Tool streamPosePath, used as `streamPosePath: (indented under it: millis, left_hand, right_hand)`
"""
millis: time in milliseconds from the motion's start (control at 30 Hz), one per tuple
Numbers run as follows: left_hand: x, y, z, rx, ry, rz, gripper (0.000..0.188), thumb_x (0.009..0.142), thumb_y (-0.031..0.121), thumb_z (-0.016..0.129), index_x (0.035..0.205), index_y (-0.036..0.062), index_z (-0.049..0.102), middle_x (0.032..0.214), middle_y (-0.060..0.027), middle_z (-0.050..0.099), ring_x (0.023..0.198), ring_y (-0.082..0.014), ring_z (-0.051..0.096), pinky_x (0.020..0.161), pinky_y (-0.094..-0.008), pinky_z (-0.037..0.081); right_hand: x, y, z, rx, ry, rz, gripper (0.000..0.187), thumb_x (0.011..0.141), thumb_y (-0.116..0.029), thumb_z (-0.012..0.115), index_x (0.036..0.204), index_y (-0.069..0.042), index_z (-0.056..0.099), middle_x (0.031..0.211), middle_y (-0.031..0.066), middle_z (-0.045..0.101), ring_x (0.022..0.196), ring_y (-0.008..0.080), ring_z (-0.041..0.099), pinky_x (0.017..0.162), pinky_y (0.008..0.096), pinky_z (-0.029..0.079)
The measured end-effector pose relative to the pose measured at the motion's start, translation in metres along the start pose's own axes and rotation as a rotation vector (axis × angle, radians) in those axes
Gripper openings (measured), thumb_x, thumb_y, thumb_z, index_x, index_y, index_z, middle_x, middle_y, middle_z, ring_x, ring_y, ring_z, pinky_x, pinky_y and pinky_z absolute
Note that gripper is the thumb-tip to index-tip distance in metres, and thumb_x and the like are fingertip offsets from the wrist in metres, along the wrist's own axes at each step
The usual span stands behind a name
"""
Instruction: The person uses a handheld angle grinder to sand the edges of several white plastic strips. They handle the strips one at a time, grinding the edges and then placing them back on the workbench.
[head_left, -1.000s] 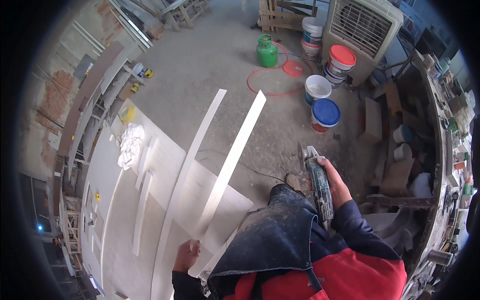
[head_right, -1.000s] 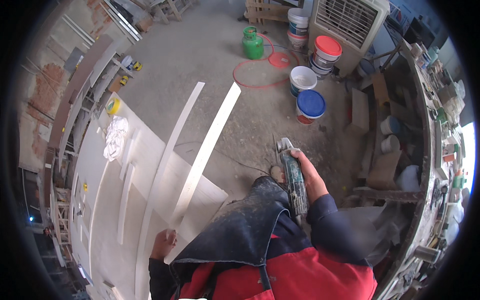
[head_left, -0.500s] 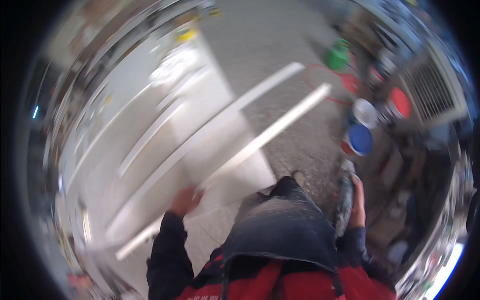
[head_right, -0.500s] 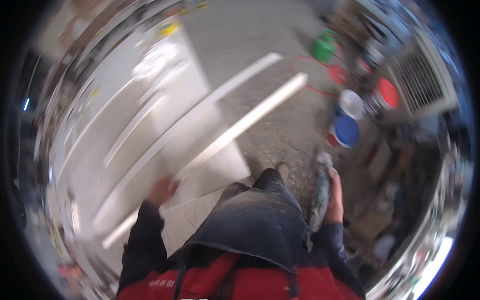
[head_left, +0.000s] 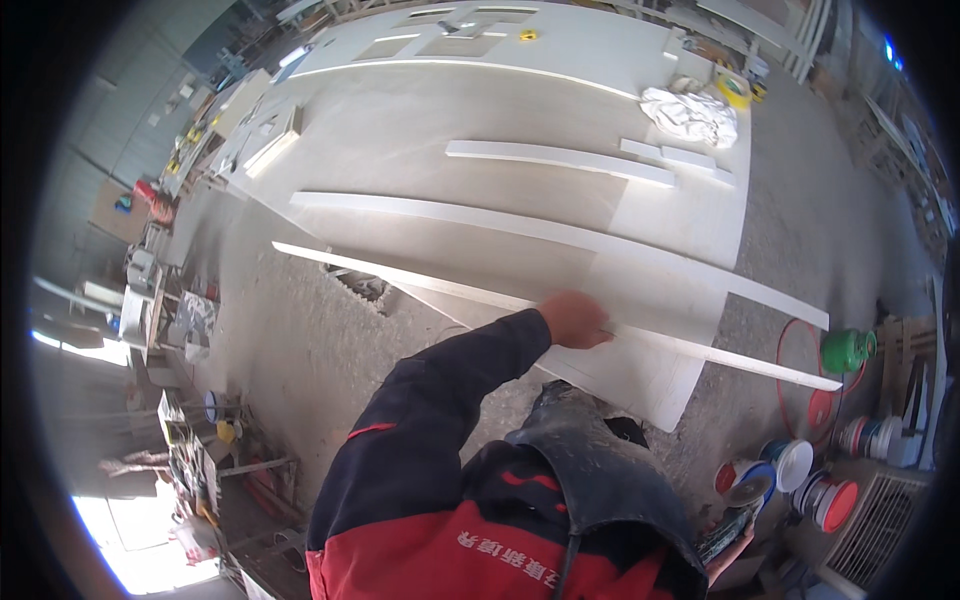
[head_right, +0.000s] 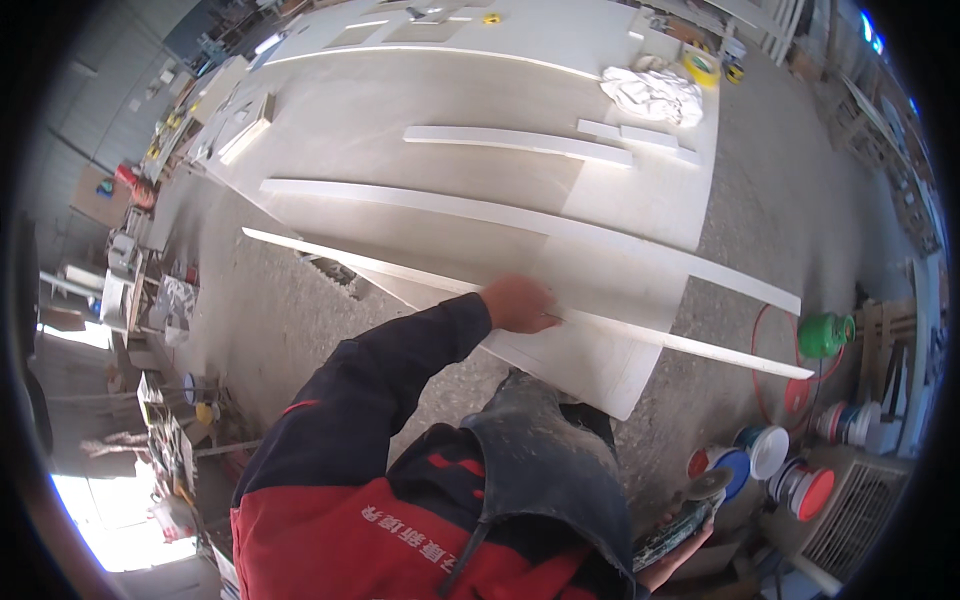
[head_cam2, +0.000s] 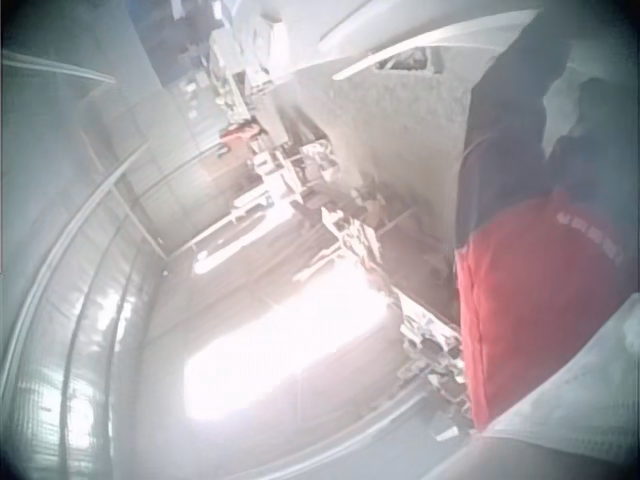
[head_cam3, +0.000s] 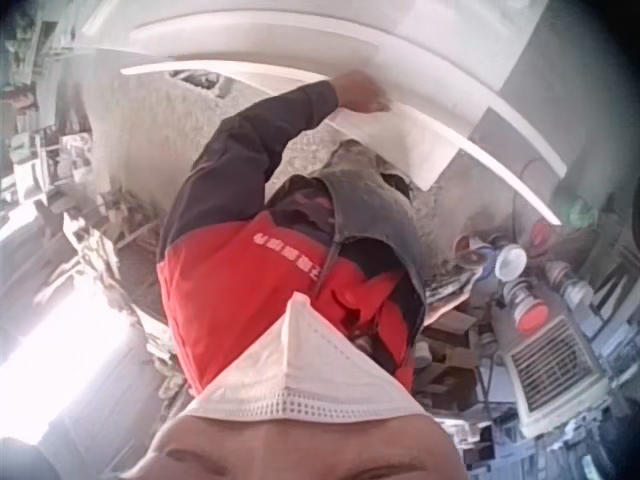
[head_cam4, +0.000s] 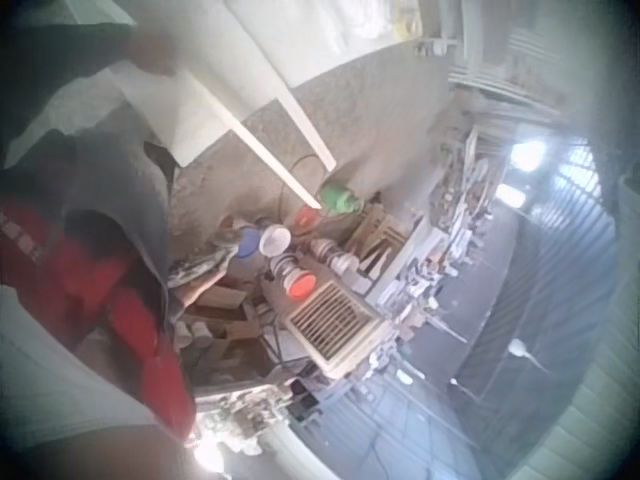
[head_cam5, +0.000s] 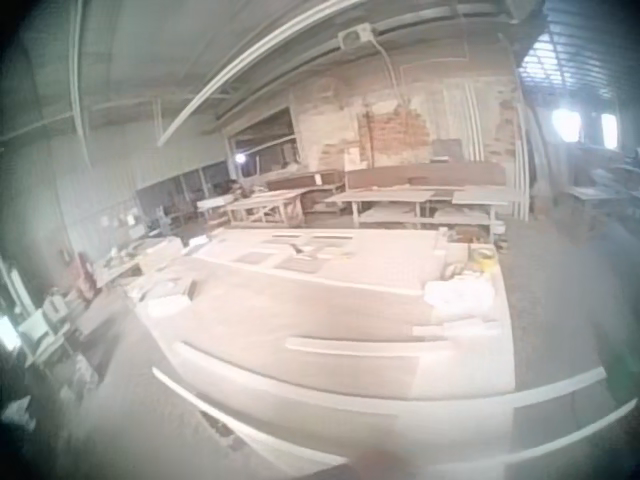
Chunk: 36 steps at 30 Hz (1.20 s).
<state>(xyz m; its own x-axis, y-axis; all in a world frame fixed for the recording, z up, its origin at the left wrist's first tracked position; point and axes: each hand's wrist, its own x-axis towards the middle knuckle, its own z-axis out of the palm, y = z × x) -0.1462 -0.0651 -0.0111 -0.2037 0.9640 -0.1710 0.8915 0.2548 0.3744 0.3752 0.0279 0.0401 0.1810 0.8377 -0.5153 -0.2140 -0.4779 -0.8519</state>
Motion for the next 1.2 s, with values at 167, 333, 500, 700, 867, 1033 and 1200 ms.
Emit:
streamPosePath:
  millis: [167, 333, 500, 700, 867, 1033, 1200]
  left_hand:
    - [0.006, -0.004, 0.021, 0.041, 0.170, 0.100, 0.041, 0.093, 0.048, 0.070, 0.085, 0.0079, 0.077, 0.090, -0.0152, 0.073, 0.093, -0.0371, 0.071, 0.081, -0.0533, 0.057]
    - [0.023, -0.001, 0.024, 0.075, 0.152, 0.269, 0.039, 0.095, 0.045, 0.071, 0.082, 0.0085, 0.075, 0.087, -0.0118, 0.069, 0.093, -0.0335, 0.070, 0.077, -0.0493, 0.058]
    - [0.042, -0.012, 0.030, 0.070, 0.134, 0.192, 0.027, 0.093, 0.039, 0.075, 0.087, 0.0127, 0.072, 0.089, -0.0095, 0.067, 0.091, -0.0328, 0.068, 0.077, -0.0490, 0.054]
    - [0.103, 0.094, 0.032, -0.005, 0.182, 0.194, 0.029, 0.086, 0.025, 0.084, 0.104, 0.0068, 0.071, 0.097, -0.0149, 0.066, 0.095, -0.0395, 0.064, 0.082, -0.0507, 0.053]
    - [0.135, 0.179, 0.062, 0.091, 0.226, 0.262, 0.035, 0.088, 0.030, 0.082, 0.099, 0.0012, 0.066, 0.098, -0.0187, 0.065, 0.100, -0.0432, 0.062, 0.085, -0.0519, 0.051]
    - [0.150, 0.215, 0.068, 0.252, 0.129, 0.100, 0.038, 0.092, 0.038, 0.081, 0.089, 0.0035, 0.065, 0.090, -0.0180, 0.066, 0.088, -0.0417, 0.065, 0.076, -0.0531, 0.052]
    - [0.138, 0.218, 0.073, 0.312, 0.137, 0.011, 0.041, 0.091, 0.041, 0.082, 0.082, 0.0058, 0.064, 0.075, -0.0154, 0.066, 0.073, -0.0426, 0.066, 0.067, -0.0547, 0.051]
  right_hand:
    - [-0.001, -0.007, 0.002, 0.017, 0.024, -0.026, 0.061, 0.090, -0.067, 0.069, 0.109, -0.009, 0.068, 0.080, 0.0067, 0.069, 0.065, 0.0264, 0.067, 0.055, 0.0378, 0.056]
    - [0.008, -0.002, 0.008, -0.118, -0.141, 0.018, 0.051, 0.102, -0.056, 0.061, 0.132, -0.015, 0.061, 0.099, 0.0048, 0.067, 0.080, 0.0190, 0.065, 0.070, 0.0316, 0.055]
    - [0.042, -0.044, 0.034, 0.262, -0.235, 0.321, 0.047, 0.102, -0.056, 0.062, 0.112, -0.010, 0.066, 0.082, 0.0061, 0.067, 0.064, 0.0191, 0.064, 0.057, 0.0331, 0.054]
    - [0.169, -0.047, 0.014, 0.366, -0.226, 0.429, 0.052, 0.096, -0.051, 0.069, 0.117, -0.004, 0.069, 0.088, 0.0156, 0.072, 0.070, 0.0278, 0.071, 0.065, 0.0409, 0.060]
    - [0.191, -0.032, 0.018, 0.391, -0.297, 0.314, 0.050, 0.097, -0.049, 0.068, 0.110, -0.001, 0.067, 0.083, 0.0160, 0.072, 0.067, 0.0287, 0.072, 0.062, 0.0427, 0.062]
    - [0.207, -0.046, 0.034, 0.446, -0.274, 0.238, 0.046, 0.098, -0.039, 0.069, 0.124, -0.003, 0.057, 0.089, 0.0163, 0.069, 0.067, 0.0282, 0.072, 0.058, 0.0411, 0.062]
    - [0.216, -0.053, 0.042, 0.469, -0.278, 0.246, 0.059, 0.092, -0.034, 0.077, 0.133, 0.000, 0.050, 0.105, 0.0133, 0.065, 0.072, 0.0211, 0.068, 0.061, 0.0376, 0.063]
